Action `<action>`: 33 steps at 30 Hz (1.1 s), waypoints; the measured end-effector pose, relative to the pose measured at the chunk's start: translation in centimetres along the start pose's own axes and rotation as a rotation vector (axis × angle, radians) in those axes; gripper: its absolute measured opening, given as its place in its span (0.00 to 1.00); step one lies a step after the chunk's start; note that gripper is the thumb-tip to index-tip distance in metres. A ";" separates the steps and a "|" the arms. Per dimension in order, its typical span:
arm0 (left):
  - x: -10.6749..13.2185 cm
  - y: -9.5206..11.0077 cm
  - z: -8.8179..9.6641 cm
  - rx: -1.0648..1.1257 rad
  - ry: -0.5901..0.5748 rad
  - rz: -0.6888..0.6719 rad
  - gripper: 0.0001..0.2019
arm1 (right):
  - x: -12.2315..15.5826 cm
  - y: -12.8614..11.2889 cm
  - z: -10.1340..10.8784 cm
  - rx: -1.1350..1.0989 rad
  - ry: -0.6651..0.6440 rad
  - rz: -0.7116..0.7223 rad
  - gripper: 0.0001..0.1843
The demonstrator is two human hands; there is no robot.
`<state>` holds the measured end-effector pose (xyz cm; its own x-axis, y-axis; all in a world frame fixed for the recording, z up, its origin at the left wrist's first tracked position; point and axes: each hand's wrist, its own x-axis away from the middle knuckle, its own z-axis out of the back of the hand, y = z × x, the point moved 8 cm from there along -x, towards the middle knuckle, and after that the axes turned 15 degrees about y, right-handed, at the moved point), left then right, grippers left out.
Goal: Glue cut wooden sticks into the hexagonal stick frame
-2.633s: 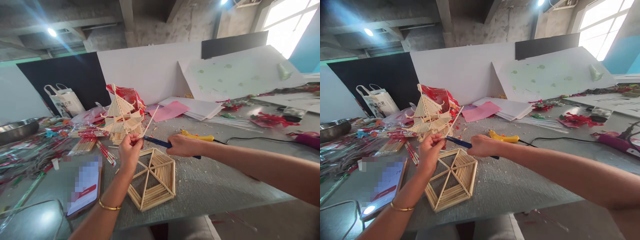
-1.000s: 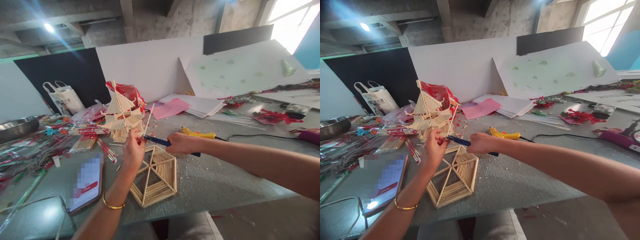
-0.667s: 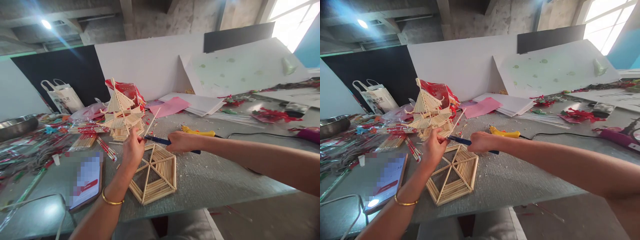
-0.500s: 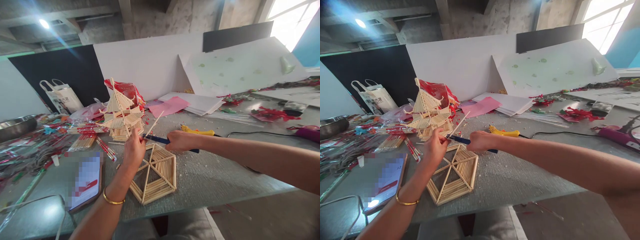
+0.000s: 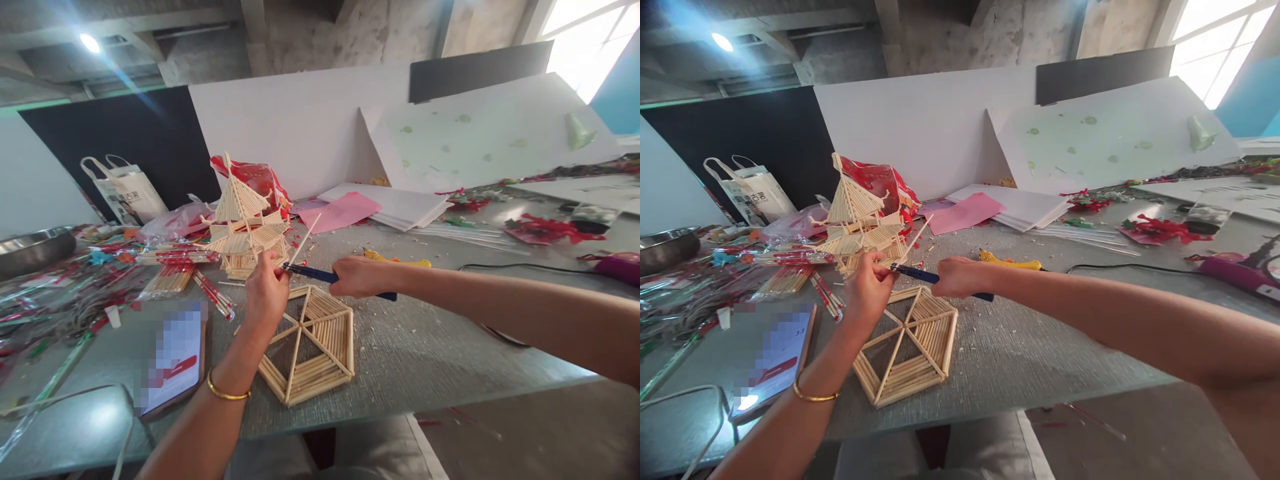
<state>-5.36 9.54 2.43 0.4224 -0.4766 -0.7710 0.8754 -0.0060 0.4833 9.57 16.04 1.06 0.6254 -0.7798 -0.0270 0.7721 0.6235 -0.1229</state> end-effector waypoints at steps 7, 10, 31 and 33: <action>-0.2 -0.3 -0.2 -0.009 0.006 0.029 0.17 | -0.3 0.2 -0.2 -0.060 -0.033 0.002 0.15; -0.3 -0.5 -0.4 0.001 0.000 0.036 0.18 | -1.2 0.7 -0.2 -0.049 0.023 0.023 0.14; -1.0 -4.3 -3.5 -0.198 -0.257 0.136 0.20 | -7.6 0.7 -2.9 0.018 0.012 0.176 0.28; -1.2 -4.5 -3.3 -0.195 -0.283 0.140 0.19 | -8.2 1.1 -3.2 0.035 -0.029 0.179 0.33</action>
<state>-9.01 13.08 -0.18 0.4833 -0.6854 -0.5446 0.8537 0.2312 0.4667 4.99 22.93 -2.05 0.7556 -0.6548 -0.0169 0.6515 0.7539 -0.0842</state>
